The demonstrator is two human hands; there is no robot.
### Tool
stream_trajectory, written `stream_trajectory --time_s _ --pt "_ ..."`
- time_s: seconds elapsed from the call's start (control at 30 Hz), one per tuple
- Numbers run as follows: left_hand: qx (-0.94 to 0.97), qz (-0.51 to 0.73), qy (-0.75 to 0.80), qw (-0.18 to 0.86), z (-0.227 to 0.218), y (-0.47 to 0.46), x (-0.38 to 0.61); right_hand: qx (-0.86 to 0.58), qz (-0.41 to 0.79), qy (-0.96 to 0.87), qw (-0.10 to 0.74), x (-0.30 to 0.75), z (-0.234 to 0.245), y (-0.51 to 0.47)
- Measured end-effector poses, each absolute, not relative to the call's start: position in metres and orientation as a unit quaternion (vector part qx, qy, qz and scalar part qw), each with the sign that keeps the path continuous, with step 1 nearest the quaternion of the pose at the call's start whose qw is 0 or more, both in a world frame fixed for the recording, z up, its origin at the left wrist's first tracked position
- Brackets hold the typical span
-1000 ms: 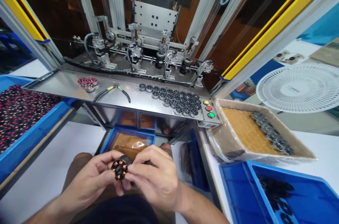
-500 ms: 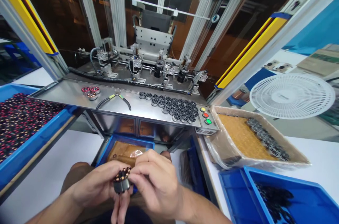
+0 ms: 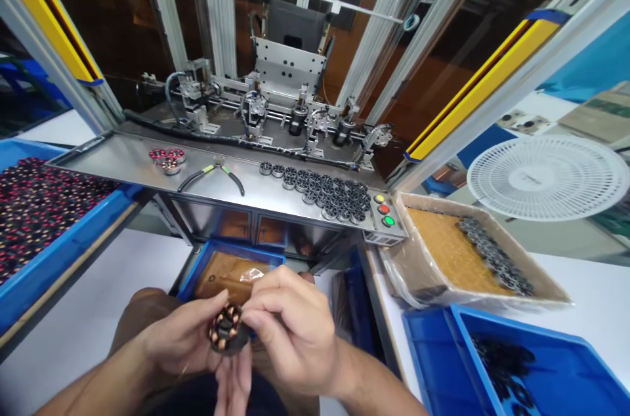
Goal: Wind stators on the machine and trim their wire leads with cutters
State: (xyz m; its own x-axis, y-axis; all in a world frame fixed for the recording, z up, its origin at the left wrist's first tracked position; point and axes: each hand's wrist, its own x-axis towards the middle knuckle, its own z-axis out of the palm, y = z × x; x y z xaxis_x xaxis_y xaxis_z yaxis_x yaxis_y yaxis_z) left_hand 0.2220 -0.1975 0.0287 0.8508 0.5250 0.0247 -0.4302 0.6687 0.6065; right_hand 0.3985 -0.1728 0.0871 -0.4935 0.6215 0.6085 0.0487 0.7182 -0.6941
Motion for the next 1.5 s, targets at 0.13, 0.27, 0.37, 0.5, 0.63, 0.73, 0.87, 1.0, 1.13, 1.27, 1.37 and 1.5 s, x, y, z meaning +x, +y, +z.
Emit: stream_trajectory --time_s 0.13,0.27,0.37,0.5,0.63,0.73,0.87,1.0,1.13,1.27,1.37,1.5 --pt "0.332 0.387 0.138 0.849 0.028 -0.208 0.221 -0.229 0.265 -0.821 0.451 0.4 0.091 -0.174" --pt "0.344 0.543 0.214 0.736 0.032 -0.219 0.221 -0.268 0.266 -0.794 0.476 0.397 0.089 -0.177" --pt "0.339 0.63 0.208 0.667 0.033 -0.217 0.222 -0.265 0.29 -0.775 0.495 0.395 0.083 -0.177" --pt "0.265 0.494 0.159 0.812 0.029 -0.207 0.222 -0.198 0.291 -0.799 0.488 0.398 0.077 -0.171" --pt "0.302 0.329 0.114 0.888 0.026 -0.205 0.223 -0.196 0.269 -0.816 0.472 0.402 0.078 -0.168" --pt "0.321 0.443 0.173 0.819 0.027 -0.209 0.224 -0.226 0.252 -0.807 0.484 0.402 0.082 -0.169" --pt "0.341 0.575 0.256 0.698 0.03 -0.213 0.226 -0.25 0.251 -0.786 0.506 0.397 0.085 -0.172" --pt "0.393 0.634 0.321 0.583 0.032 -0.214 0.227 -0.264 0.264 -0.771 0.516 0.392 0.084 -0.174" --pt "0.403 0.655 0.318 0.555 0.029 -0.211 0.224 -0.301 0.323 -0.719 0.536 0.386 0.082 -0.182" --pt "0.383 0.64 0.28 0.604 0.024 -0.206 0.218 -0.346 0.528 -0.611 0.478 0.377 0.071 -0.193" --pt "0.386 0.635 0.271 0.612 0.022 -0.204 0.214 -0.327 0.657 -0.514 0.444 0.372 0.056 -0.196" --pt "0.401 0.629 0.267 0.61 0.024 -0.203 0.211 -0.288 0.748 -0.422 0.423 0.371 0.042 -0.193"
